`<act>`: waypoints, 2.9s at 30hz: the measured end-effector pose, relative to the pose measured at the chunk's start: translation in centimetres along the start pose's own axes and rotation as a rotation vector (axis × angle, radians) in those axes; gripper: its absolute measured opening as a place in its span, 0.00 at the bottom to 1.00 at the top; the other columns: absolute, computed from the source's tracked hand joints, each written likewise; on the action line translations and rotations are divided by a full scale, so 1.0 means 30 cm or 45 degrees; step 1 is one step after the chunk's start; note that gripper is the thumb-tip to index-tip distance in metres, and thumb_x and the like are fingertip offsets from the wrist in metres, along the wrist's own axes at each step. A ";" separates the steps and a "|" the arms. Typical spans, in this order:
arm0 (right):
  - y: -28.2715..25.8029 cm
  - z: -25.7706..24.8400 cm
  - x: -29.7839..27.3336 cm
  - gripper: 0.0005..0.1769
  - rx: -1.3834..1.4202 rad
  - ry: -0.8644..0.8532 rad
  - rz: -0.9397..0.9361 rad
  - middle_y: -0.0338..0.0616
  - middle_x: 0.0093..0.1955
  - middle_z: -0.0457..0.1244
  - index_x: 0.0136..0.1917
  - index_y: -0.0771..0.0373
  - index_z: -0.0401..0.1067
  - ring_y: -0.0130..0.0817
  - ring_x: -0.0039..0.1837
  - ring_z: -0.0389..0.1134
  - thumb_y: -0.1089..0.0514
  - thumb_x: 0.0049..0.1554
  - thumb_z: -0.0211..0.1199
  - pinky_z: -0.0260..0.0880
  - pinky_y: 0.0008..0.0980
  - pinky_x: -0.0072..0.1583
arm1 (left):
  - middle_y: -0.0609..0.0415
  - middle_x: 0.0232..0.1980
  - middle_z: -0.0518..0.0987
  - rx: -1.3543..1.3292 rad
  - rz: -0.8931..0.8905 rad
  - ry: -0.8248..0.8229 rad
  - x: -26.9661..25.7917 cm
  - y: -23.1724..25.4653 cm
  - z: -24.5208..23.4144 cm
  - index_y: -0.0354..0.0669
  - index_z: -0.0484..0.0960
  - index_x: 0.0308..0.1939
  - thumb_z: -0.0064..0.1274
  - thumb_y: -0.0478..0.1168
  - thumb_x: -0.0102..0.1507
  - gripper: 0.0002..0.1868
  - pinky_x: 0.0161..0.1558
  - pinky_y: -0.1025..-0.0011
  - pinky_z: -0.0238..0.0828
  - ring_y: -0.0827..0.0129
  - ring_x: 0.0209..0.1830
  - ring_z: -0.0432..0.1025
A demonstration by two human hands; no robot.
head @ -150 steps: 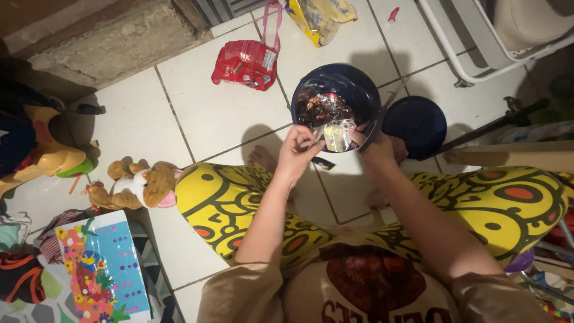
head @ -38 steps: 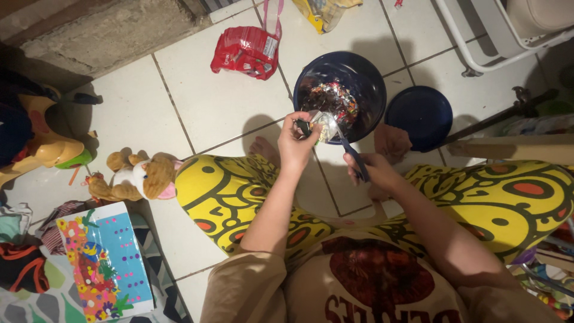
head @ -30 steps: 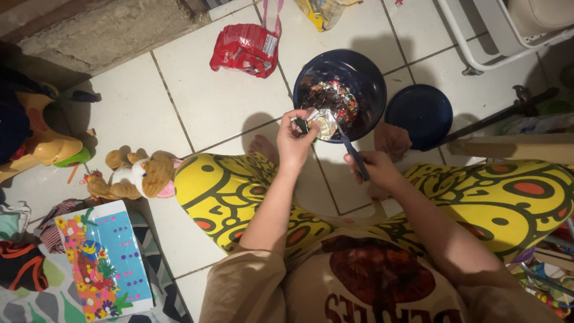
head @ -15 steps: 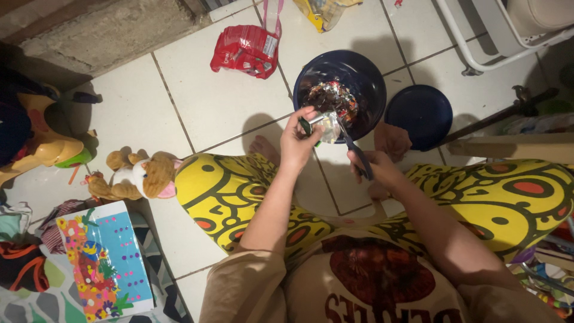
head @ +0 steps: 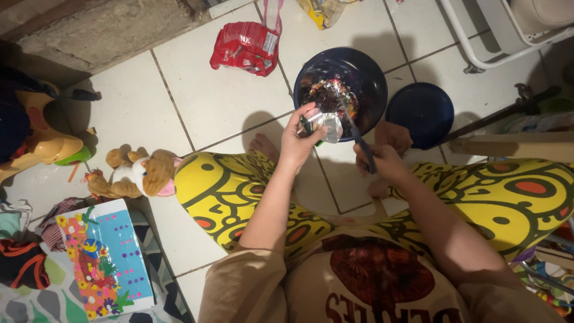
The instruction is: The person sits on the floor and uses scissors to cut open multiple foil wrappers, dropping the pieces into a blue bowl. The person handles the wrappers one at a time, cutting them into smaller pieces and placing them into the bowl.
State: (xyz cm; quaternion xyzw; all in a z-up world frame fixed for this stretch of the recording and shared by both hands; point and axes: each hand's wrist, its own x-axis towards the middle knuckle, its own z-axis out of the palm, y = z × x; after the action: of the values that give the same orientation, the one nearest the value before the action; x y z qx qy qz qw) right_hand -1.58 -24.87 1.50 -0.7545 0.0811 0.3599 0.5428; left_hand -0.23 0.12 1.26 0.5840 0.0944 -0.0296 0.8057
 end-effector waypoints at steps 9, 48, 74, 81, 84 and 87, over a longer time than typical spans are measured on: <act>-0.050 0.105 0.049 0.19 0.107 0.240 -0.308 0.35 0.45 0.68 0.51 0.63 0.75 0.21 0.47 0.67 0.47 0.55 0.72 0.66 0.26 0.50 | 0.55 0.56 0.75 0.214 0.181 0.129 -0.034 0.004 0.058 0.45 0.68 0.65 0.63 0.28 0.60 0.31 0.50 0.74 0.75 0.74 0.52 0.73; 0.005 0.058 -0.052 0.20 0.184 -0.201 -0.099 0.43 0.37 0.65 0.47 0.67 0.73 0.33 0.41 0.67 0.45 0.60 0.62 0.68 0.34 0.48 | 0.61 0.41 0.84 0.384 -0.023 0.113 -0.026 0.043 -0.003 0.42 0.86 0.55 0.66 0.32 0.59 0.19 0.39 0.81 0.70 0.84 0.35 0.72; -0.082 0.062 -0.086 0.28 -0.091 -0.079 0.056 0.41 0.32 0.64 0.44 0.66 0.76 0.29 0.36 0.66 0.35 0.55 0.62 0.66 0.32 0.42 | 0.58 0.45 0.86 0.468 -0.050 0.162 -0.014 0.045 0.010 0.39 0.86 0.55 0.68 0.33 0.57 0.22 0.37 0.81 0.69 0.83 0.33 0.68; -0.043 0.079 -0.082 0.27 0.055 -0.033 0.028 0.41 0.30 0.64 0.41 0.67 0.75 0.29 0.33 0.64 0.38 0.56 0.65 0.63 0.31 0.38 | 0.60 0.46 0.85 0.305 -0.002 0.119 -0.009 0.010 0.004 0.38 0.85 0.56 0.67 0.32 0.58 0.22 0.42 0.82 0.73 0.85 0.38 0.73; -0.033 0.083 -0.083 0.28 0.025 0.006 0.029 0.42 0.29 0.63 0.40 0.67 0.75 0.29 0.32 0.63 0.37 0.56 0.65 0.60 0.32 0.37 | 0.60 0.46 0.85 0.239 0.005 0.097 -0.003 -0.005 0.000 0.38 0.84 0.57 0.66 0.32 0.58 0.22 0.44 0.83 0.74 0.86 0.40 0.75; -0.029 0.088 -0.079 0.27 0.094 0.008 0.009 0.41 0.30 0.62 0.41 0.67 0.75 0.29 0.32 0.61 0.38 0.55 0.67 0.60 0.33 0.37 | 0.60 0.47 0.85 0.292 -0.006 0.114 -0.004 -0.007 -0.005 0.38 0.84 0.57 0.66 0.32 0.58 0.22 0.43 0.82 0.73 0.85 0.39 0.73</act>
State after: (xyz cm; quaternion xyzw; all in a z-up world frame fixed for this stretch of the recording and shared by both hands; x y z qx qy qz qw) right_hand -4.06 -22.83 3.24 -0.7348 0.0988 0.3560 0.5688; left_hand -0.39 0.18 1.04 0.6728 0.1278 -0.0159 0.7285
